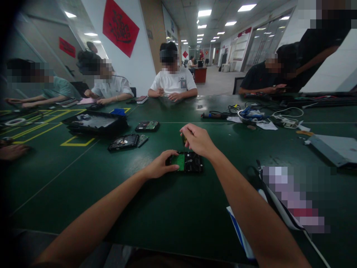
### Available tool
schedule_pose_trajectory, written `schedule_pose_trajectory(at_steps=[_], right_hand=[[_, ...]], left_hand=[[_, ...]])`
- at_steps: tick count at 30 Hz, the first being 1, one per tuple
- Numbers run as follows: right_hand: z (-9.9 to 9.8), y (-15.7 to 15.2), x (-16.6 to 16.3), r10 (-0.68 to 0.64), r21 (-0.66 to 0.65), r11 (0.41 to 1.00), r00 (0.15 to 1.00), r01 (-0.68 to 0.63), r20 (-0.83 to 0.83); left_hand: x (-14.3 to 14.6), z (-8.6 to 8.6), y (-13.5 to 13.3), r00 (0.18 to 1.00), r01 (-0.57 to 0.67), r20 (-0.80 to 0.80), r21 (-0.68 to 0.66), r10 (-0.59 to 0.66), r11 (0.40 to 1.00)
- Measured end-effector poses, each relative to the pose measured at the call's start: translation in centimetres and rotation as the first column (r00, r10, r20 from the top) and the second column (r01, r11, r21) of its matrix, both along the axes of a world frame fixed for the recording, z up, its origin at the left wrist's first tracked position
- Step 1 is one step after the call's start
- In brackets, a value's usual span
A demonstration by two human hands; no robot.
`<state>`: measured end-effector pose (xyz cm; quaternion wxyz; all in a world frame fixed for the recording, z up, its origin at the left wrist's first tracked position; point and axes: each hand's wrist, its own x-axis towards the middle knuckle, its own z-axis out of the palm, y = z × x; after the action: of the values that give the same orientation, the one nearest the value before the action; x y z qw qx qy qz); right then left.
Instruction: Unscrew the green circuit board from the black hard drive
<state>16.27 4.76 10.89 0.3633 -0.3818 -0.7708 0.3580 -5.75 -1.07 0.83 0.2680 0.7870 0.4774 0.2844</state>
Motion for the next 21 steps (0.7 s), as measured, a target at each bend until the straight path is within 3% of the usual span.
schedule_pose_trajectory(at_steps=[7,17,21], right_hand=[[0.14,0.24,0.33,-0.067,0.125,0.99,0.996,0.059,0.061],[-0.39,0.34,0.02,-0.031,0.013,0.999,0.999,0.032,-0.016],[-0.15,0.41,0.24,-0.066,0.11,0.992,0.997,0.063,0.028]], left_hand=[[-0.04,-0.13,0.07,1.0,-0.004,-0.003,0.001,0.004,1.0],[0.05,-0.26,0.15,1.0,-0.007,-0.008,-0.002,0.007,1.0],[0.05,0.04,-0.07,1.0,-0.003,-0.006,-0.012,0.003,1.0]])
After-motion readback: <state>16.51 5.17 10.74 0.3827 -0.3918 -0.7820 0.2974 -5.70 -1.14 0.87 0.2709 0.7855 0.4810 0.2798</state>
